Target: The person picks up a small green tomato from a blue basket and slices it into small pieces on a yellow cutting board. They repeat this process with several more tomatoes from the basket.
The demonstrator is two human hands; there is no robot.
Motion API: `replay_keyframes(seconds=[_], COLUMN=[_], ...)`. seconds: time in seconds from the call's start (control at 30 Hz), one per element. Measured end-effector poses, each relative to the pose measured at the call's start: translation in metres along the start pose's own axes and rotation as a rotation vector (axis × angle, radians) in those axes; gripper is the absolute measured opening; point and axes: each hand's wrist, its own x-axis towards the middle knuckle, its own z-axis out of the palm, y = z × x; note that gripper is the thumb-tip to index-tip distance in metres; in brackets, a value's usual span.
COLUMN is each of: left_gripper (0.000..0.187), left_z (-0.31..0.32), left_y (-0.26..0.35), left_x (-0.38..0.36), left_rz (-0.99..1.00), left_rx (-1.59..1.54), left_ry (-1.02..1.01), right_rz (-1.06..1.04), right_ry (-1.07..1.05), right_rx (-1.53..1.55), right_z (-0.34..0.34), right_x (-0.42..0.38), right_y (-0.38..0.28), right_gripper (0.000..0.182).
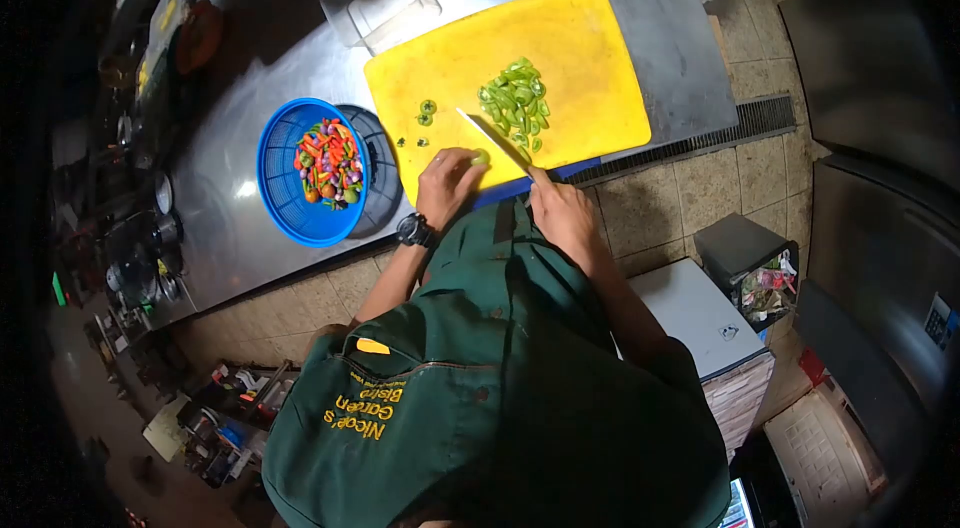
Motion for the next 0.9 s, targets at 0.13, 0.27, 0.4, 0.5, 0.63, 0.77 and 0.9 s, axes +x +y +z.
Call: replay_keyframes(seconds=[0.13, 0.27, 0.4, 0.5, 0.63, 0.77, 0.9], left_gripper=[0.022, 0.019, 0.015, 0.014, 0.015, 0.016, 0.017], left_z=[0.008, -0.003, -0.009, -0.009, -0.009, -0.007, -0.009], left_y=[0.008, 0.012, 0.006, 0.001, -0.003, -0.006, -0.005], left_x=[0.018, 0.030, 0.037, 0.040, 0.042, 0.041, 0.042], left_rz=[0.101, 0.253, 0.364, 0.427, 0.409, 0.404, 0.425], left_rx=[0.069, 0.157, 0.197, 0.193, 0.179, 0.149, 0.129], left_ry=[-0.026, -0.095, -0.232, -0.222, -0.243, -0.231, -0.227], right_rz=[0.002, 0.015, 0.000, -0.027, 0.041, 0.035, -0.026], right_ry=[-0.085, -0.215, -0.245, -0.215, -0.229, -0.171, -0.088], right_rx=[-0.083, -0.183, -0.268, -0.290, -0.312, -0.187, -0.237], right_z=[0.001, -0.014, -0.028, -0.030, -0.019, 0.014, 0.003], right_x=[0.009, 0.011, 0.005, 0.002, 0.003, 0.013, 0.026], right_y=[-0.006, -0.021, -0.035, -0.039, -0.049, -0.028, -0.042], right_gripper=[0.038, 0.044, 0.046, 0.039, 0.042, 0.046, 0.042])
